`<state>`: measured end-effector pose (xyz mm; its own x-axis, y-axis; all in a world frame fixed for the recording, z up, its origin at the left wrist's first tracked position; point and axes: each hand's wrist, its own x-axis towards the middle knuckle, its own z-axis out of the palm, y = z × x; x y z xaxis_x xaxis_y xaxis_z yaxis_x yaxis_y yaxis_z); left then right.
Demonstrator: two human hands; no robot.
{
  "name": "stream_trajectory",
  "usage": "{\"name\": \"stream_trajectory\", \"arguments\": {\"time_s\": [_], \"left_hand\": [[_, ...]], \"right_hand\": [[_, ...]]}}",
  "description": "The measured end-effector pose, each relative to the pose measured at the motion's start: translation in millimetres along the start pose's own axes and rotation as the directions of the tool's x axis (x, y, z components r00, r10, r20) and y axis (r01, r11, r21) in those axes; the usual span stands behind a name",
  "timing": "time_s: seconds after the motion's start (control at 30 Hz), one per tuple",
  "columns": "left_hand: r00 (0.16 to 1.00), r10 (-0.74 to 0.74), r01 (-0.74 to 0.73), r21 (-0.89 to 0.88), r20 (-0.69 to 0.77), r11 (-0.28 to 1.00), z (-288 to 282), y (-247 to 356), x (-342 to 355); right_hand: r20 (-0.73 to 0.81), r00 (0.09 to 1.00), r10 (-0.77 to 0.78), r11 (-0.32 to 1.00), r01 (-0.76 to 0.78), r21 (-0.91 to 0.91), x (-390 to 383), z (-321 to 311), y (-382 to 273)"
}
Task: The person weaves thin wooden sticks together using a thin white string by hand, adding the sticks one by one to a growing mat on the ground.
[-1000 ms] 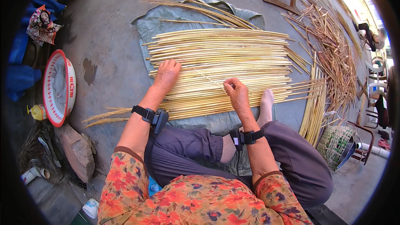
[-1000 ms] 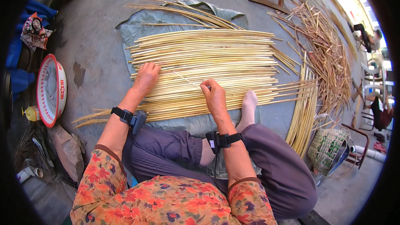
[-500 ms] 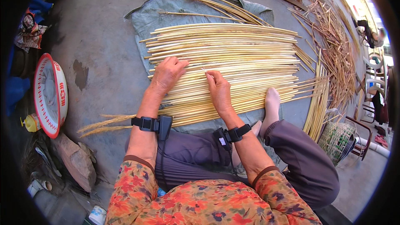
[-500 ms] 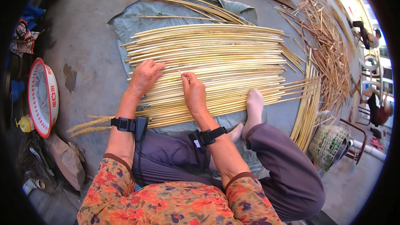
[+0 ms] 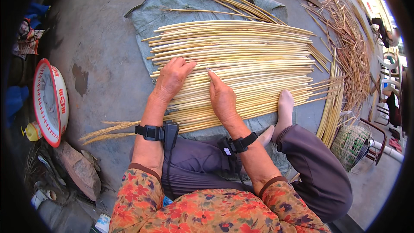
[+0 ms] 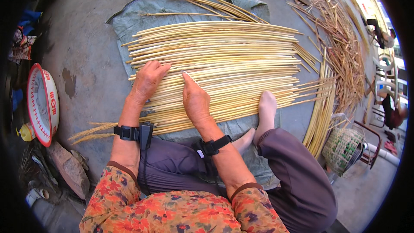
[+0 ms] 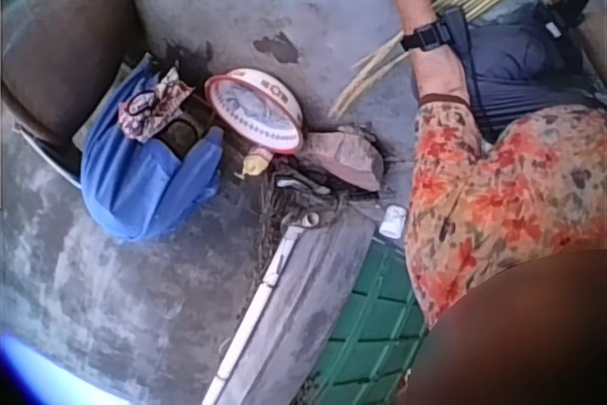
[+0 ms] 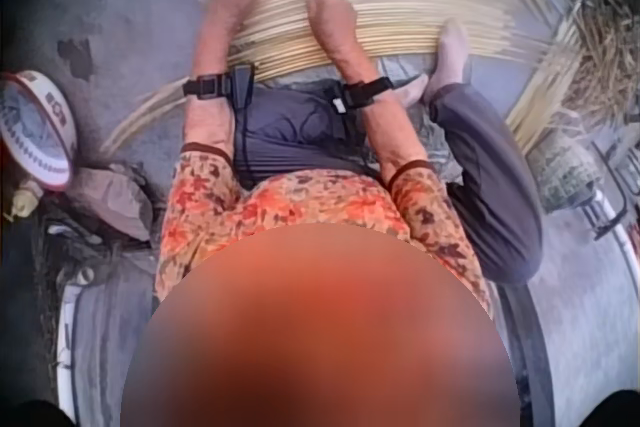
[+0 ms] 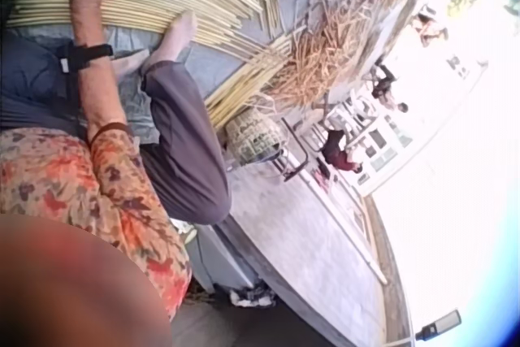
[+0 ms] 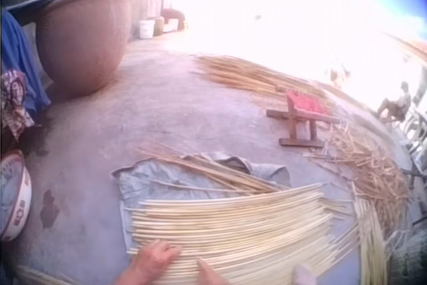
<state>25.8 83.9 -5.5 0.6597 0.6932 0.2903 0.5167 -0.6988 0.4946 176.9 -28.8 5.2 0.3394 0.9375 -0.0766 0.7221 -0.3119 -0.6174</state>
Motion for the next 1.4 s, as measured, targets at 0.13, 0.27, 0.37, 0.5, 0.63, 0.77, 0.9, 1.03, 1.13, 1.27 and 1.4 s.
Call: {"name": "stream_trajectory", "arguments": {"time_s": [0.13, 0.27, 0.37, 0.5, 0.63, 0.77, 0.9, 1.03, 1.13, 1.27, 1.4], "left_hand": [[1.000, -0.016, 0.016, -0.003, 0.019, 1.000, -0.4, 0.6, -0.2], [1.000, -0.005, 0.005, 0.017, 0.010, 1.000, -1.1, 1.0, 0.6], [1.000, -0.011, 0.011, 0.004, 0.014, 1.000, -1.2, 1.0, 0.4], [1.000, -0.014, 0.014, 0.001, 0.015, 1.000, -0.7, 0.2, -0.1], [1.000, -0.012, 0.012, 0.005, 0.027, 1.000, 0.0, 0.4, -1.1], [1.000, -0.006, 0.006, 0.015, 0.008, 1.000, 0.9, 0.9, -1.0], [1.000, -0.009, 0.009, 0.025, 0.002, 1.000, 1.7, 0.9, -0.9], [1.000, -0.015, 0.015, 0.003, -0.014, 1.000, 2.2, 0.5, -0.9], [1.000, -0.027, 0.027, 0.000, -0.005, 1.000, 2.2, 0.2, -1.0], [1.000, -0.022, 0.022, 0.001, -0.016, 1.000, 3.1, -0.1, -0.5], [0.999, -0.031, 0.031, -0.004, -0.008, 1.000, 2.9, -0.5, -0.7]], "right_hand": [[-0.034, 0.998, -0.048, 0.999, 0.048, 0.003, -1.1, 0.5, -1.1], [-0.027, 0.998, -0.055, 0.998, 0.056, 0.024, -1.6, -0.7, 0.5], [-0.006, 0.998, -0.070, 0.997, 0.070, 0.016, -1.9, -2.0, 1.8], [0.010, 0.996, -0.084, 0.996, 0.084, 0.013, -2.0, -3.5, 2.8], [0.033, 0.997, -0.067, 0.998, 0.067, -0.012, -2.1, -4.0, 1.7], [0.056, 0.997, -0.048, 0.998, 0.050, -0.024, -2.3, -4.8, 0.7], [0.034, 0.997, -0.063, 0.998, 0.064, -0.029, -1.9, -4.0, 1.2], [0.039, 0.998, -0.058, 0.998, 0.059, -0.028, -2.1, -2.5, 2.9], [0.031, 0.997, -0.064, 0.997, 0.065, -0.029, -1.8, -1.4, 3.0], [0.032, 0.998, -0.054, 0.998, 0.055, -0.044, -2.0, -1.9, 1.3], [0.048, 0.998, -0.036, 0.999, 0.037, -0.019, -1.4, -4.4, 0.8]]}}
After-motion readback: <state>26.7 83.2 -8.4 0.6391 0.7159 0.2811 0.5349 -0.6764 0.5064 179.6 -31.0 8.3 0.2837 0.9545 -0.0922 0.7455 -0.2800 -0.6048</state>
